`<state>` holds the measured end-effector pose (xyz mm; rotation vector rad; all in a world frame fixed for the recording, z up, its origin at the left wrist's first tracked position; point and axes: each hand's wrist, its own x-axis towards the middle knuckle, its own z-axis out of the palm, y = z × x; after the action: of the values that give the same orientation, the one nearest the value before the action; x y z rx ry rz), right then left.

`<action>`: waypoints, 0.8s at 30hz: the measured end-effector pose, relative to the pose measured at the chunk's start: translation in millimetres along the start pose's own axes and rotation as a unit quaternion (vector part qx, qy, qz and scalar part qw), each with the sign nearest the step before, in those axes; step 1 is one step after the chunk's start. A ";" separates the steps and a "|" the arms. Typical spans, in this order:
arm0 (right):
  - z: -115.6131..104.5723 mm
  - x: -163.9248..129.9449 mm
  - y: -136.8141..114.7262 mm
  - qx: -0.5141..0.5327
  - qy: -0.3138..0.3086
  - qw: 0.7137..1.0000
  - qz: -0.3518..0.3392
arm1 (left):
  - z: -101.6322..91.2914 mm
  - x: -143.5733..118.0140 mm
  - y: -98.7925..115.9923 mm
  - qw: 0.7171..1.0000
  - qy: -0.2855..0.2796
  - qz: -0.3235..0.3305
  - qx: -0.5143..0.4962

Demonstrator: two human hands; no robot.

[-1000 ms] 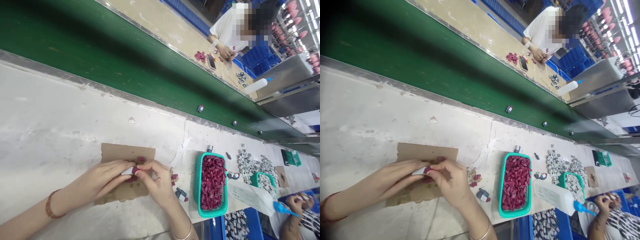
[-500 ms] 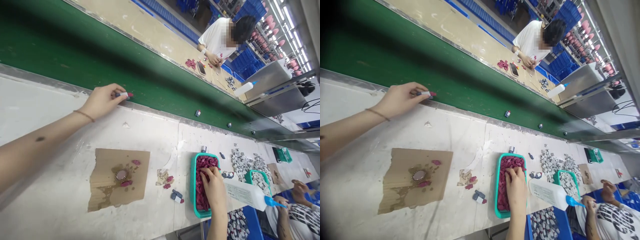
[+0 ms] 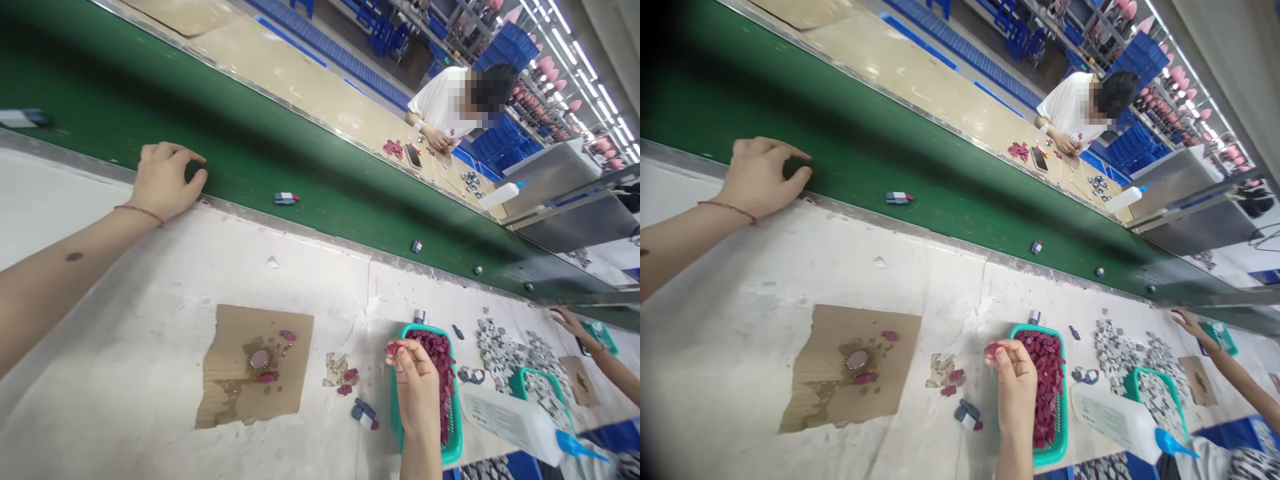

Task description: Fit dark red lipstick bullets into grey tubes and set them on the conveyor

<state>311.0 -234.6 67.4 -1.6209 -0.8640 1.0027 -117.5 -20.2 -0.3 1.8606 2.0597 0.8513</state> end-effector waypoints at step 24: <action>114.2 -22.1 31.2 -0.153 -0.283 0.894 -0.312 | -65.1 0.7 -43.2 0.963 0.125 -0.213 -0.104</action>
<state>199.7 -219.1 23.9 -1.1442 -1.8805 0.8959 -188.4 -37.3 27.8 1.1875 2.2877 1.1691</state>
